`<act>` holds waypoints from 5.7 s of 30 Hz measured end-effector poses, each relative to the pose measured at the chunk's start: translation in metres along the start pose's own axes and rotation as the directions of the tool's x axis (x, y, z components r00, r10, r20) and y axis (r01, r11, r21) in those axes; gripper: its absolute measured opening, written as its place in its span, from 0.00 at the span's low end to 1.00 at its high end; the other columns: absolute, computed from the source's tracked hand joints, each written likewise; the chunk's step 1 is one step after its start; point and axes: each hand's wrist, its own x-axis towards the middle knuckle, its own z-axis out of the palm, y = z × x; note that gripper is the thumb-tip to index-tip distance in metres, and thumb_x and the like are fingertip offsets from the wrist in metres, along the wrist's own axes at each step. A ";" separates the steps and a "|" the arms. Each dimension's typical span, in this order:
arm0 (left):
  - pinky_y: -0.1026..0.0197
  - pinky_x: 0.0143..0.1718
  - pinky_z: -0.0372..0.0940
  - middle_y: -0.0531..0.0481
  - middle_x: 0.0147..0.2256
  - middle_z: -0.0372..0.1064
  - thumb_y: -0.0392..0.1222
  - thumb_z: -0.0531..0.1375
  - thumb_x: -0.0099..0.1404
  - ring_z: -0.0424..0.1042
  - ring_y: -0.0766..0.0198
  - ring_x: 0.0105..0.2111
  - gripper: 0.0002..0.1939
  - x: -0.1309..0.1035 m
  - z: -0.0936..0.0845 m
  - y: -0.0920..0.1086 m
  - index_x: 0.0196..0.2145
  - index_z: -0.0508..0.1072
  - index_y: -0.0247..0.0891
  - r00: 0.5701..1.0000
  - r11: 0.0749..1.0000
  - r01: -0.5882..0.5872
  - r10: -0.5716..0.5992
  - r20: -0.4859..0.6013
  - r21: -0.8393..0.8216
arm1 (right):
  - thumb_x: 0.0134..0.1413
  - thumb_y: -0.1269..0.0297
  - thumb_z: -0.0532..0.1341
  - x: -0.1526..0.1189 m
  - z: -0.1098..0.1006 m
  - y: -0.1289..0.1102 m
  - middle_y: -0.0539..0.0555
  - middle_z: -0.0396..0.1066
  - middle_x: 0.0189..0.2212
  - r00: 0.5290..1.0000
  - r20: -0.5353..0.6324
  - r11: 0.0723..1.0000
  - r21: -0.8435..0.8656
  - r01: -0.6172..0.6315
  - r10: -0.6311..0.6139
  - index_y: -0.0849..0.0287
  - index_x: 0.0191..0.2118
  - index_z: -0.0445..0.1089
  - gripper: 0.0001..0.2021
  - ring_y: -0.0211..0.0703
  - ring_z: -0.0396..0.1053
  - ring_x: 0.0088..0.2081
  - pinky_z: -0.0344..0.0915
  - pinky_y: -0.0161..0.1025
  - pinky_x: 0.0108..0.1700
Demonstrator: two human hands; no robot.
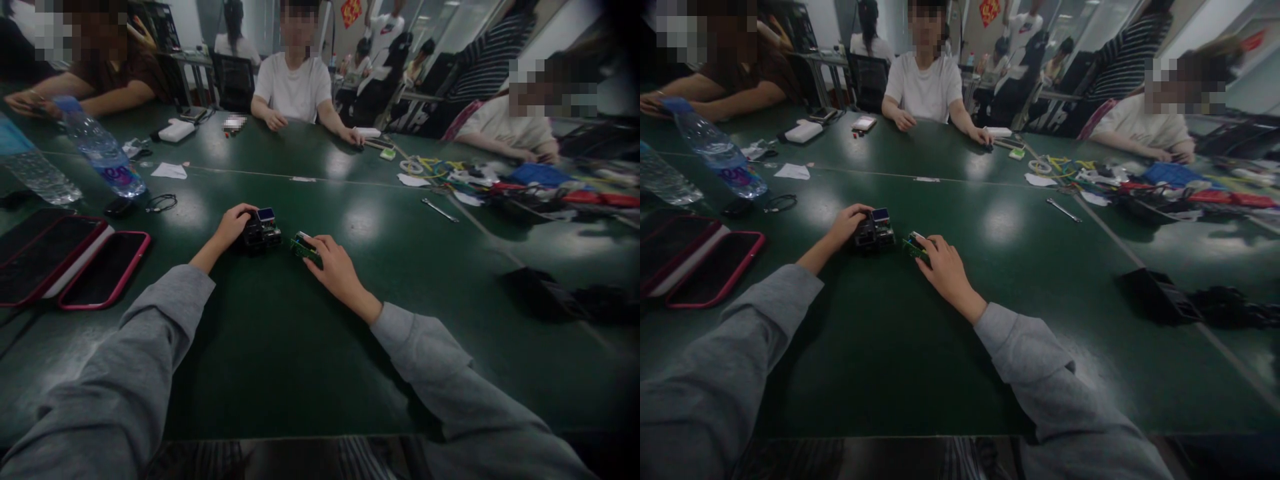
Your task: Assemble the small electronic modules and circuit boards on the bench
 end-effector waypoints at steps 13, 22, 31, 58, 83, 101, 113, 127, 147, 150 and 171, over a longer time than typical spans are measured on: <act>0.52 0.50 0.64 0.48 0.43 0.72 0.38 0.51 0.60 0.69 0.59 0.44 0.15 -0.001 0.000 0.000 0.41 0.75 0.39 1.000 1.000 0.014 -0.014 -0.003 -0.004 | 0.58 0.56 0.58 -0.028 -0.021 0.074 0.58 0.69 0.49 0.969 -0.145 0.976 0.115 -0.185 0.201 0.55 0.57 0.64 0.22 0.52 0.67 0.49 0.64 0.53 0.50; 0.51 0.50 0.63 0.47 0.43 0.72 0.38 0.51 0.59 0.69 0.59 0.43 0.16 0.001 0.001 -0.005 0.41 0.75 0.38 1.000 1.000 0.003 -0.003 -0.004 -0.011 | 0.49 0.48 0.62 -0.039 -0.035 0.150 0.58 0.73 0.40 0.767 -0.251 0.799 0.317 -0.512 0.591 0.58 0.50 0.71 0.25 0.48 0.70 0.38 0.66 0.46 0.43; 0.51 0.50 0.63 0.47 0.43 0.73 0.37 0.51 0.59 0.69 0.59 0.43 0.16 0.002 0.001 -0.006 0.40 0.75 0.39 1.000 1.000 -0.001 0.001 -0.006 -0.007 | 0.51 0.50 0.60 -0.044 -0.029 0.168 0.61 0.71 0.42 0.760 -0.365 0.842 0.219 -0.492 0.539 0.60 0.49 0.71 0.23 0.50 0.68 0.43 0.64 0.49 0.48; 0.51 0.50 0.63 0.48 0.42 0.73 0.37 0.51 0.58 0.69 0.58 0.43 0.15 0.002 0.000 -0.006 0.39 0.75 0.39 1.000 1.000 0.000 0.000 -0.014 -0.003 | 0.53 0.57 0.59 -0.041 -0.028 0.151 0.60 0.67 0.42 0.864 -0.338 0.923 0.040 -0.384 0.374 0.59 0.50 0.69 0.19 0.50 0.66 0.44 0.64 0.50 0.49; 0.54 0.49 0.64 0.49 0.41 0.73 0.33 0.52 0.57 0.69 0.60 0.42 0.15 0.001 0.003 -0.003 0.38 0.75 0.39 0.999 1.000 0.001 -0.002 -0.036 -0.008 | 0.55 0.59 0.57 -0.040 -0.022 0.137 0.67 0.57 0.50 0.953 -0.157 0.948 -0.148 -0.283 0.260 0.65 0.62 0.54 0.30 0.60 0.57 0.56 0.60 0.58 0.56; 0.53 0.49 0.64 0.49 0.41 0.73 0.35 0.52 0.58 0.69 0.59 0.42 0.15 0.003 0.003 -0.008 0.39 0.75 0.39 0.999 1.000 -0.001 0.001 -0.037 -0.017 | 0.56 0.58 0.57 -0.040 -0.024 0.134 0.66 0.58 0.50 0.953 -0.156 0.948 -0.146 -0.284 0.261 0.63 0.63 0.54 0.30 0.60 0.59 0.54 0.62 0.59 0.55; 0.53 0.50 0.64 0.48 0.41 0.73 0.35 0.52 0.58 0.69 0.59 0.43 0.15 0.007 0.004 -0.015 0.38 0.75 0.40 0.999 1.000 -0.018 0.017 -0.036 -0.009 | 0.56 0.60 0.57 -0.041 -0.023 0.135 0.66 0.57 0.50 0.956 -0.154 0.948 -0.159 -0.275 0.251 0.63 0.62 0.53 0.30 0.60 0.59 0.54 0.61 0.59 0.55; 0.53 0.49 0.65 0.48 0.41 0.73 0.35 0.52 0.57 0.69 0.59 0.43 0.15 0.004 0.004 -0.012 0.38 0.75 0.40 0.999 1.000 -0.007 0.006 -0.036 -0.024 | 0.56 0.58 0.56 -0.041 -0.023 0.134 0.66 0.57 0.50 0.950 -0.137 0.942 -0.149 -0.300 0.281 0.62 0.63 0.53 0.30 0.61 0.58 0.55 0.60 0.61 0.55; 0.54 0.49 0.65 0.49 0.41 0.73 0.35 0.52 0.58 0.69 0.60 0.43 0.14 0.003 0.004 -0.008 0.38 0.75 0.40 0.999 1.000 0.014 -0.015 -0.042 -0.018 | 0.56 0.59 0.57 -0.040 -0.023 0.134 0.66 0.57 0.50 0.946 -0.149 0.942 -0.129 -0.308 0.289 0.62 0.61 0.54 0.29 0.61 0.58 0.55 0.60 0.62 0.56; 0.53 0.49 0.65 0.49 0.41 0.73 0.36 0.52 0.58 0.69 0.59 0.42 0.14 0.003 0.004 -0.009 0.38 0.75 0.40 0.999 1.000 0.014 -0.015 -0.043 -0.024 | 0.55 0.59 0.57 -0.040 -0.023 0.134 0.66 0.57 0.51 0.946 -0.147 0.943 -0.125 -0.308 0.289 0.62 0.62 0.54 0.29 0.61 0.58 0.55 0.60 0.61 0.56; 0.54 0.50 0.64 0.48 0.42 0.73 0.35 0.51 0.57 0.69 0.59 0.44 0.14 0.004 0.004 -0.007 0.38 0.75 0.40 0.999 1.000 -0.006 0.006 -0.036 0.015 | 0.55 0.58 0.58 -0.041 -0.022 0.134 0.66 0.57 0.50 0.940 -0.157 0.937 -0.129 -0.325 0.304 0.62 0.61 0.55 0.29 0.61 0.59 0.54 0.60 0.61 0.55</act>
